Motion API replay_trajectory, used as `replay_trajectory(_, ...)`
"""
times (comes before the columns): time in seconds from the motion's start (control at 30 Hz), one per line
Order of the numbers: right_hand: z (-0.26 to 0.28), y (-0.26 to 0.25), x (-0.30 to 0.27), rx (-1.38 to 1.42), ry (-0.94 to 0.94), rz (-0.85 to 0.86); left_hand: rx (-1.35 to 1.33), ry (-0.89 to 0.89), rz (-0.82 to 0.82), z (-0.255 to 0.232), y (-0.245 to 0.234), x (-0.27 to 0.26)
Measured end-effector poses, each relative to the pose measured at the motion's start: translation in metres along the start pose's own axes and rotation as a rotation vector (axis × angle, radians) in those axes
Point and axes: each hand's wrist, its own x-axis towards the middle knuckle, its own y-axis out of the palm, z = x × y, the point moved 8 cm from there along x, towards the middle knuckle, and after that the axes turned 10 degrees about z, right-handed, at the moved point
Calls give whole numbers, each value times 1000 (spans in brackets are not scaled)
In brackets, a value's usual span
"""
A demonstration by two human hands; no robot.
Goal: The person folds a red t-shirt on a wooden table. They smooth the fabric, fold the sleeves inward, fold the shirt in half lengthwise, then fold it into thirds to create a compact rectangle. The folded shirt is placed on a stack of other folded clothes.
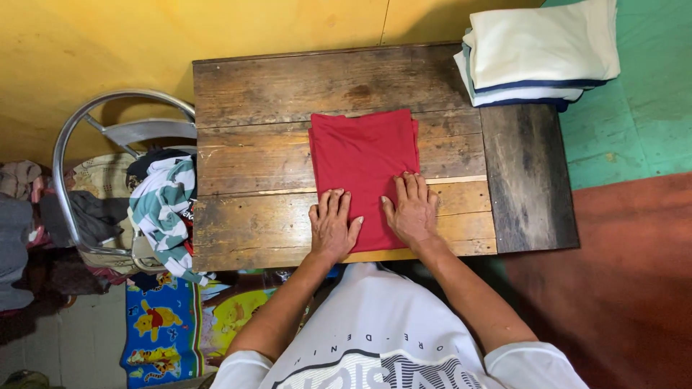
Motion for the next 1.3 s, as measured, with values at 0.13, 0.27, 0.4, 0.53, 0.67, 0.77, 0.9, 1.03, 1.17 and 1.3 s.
replay_trajectory(0.13, -4, 4, 25, -17, -61, -81, 4, -25, 32, -1, -3, -1)
replay_trajectory(0.27, 4, -23, 60, 106, -197, -143, 7, -38, 36, 0, -1, -1)
replay_trajectory(0.4, -10, -2, 104, -23, -150, 366, 11, -44, 46, 1, 2, -2)
replay_trajectory(0.53, -30, 16, 116, 20, -149, 422, 21, -58, 76, -3, 0, -2)
replay_trajectory(0.67, -35, 20, 115, 42, -163, 322, 63, -85, 107, -6, 3, -5)
replay_trajectory(0.77, -39, 19, 115, 70, -158, 255, 85, -94, 121, -5, 3, -7)
replay_trajectory(0.9, -40, 17, 115, 93, -133, 260, 78, -99, 137, -6, 0, -10)
replay_trajectory(1.03, -40, 17, 112, 105, -133, 266, 74, -104, 116, 3, 11, 5)
replay_trajectory(1.17, -40, 19, 114, 110, -140, 249, 57, -89, 1, -6, -19, 40)
replay_trajectory(1.3, -40, 16, 113, 82, -121, 311, 141, 0, 52, -9, -16, 87)
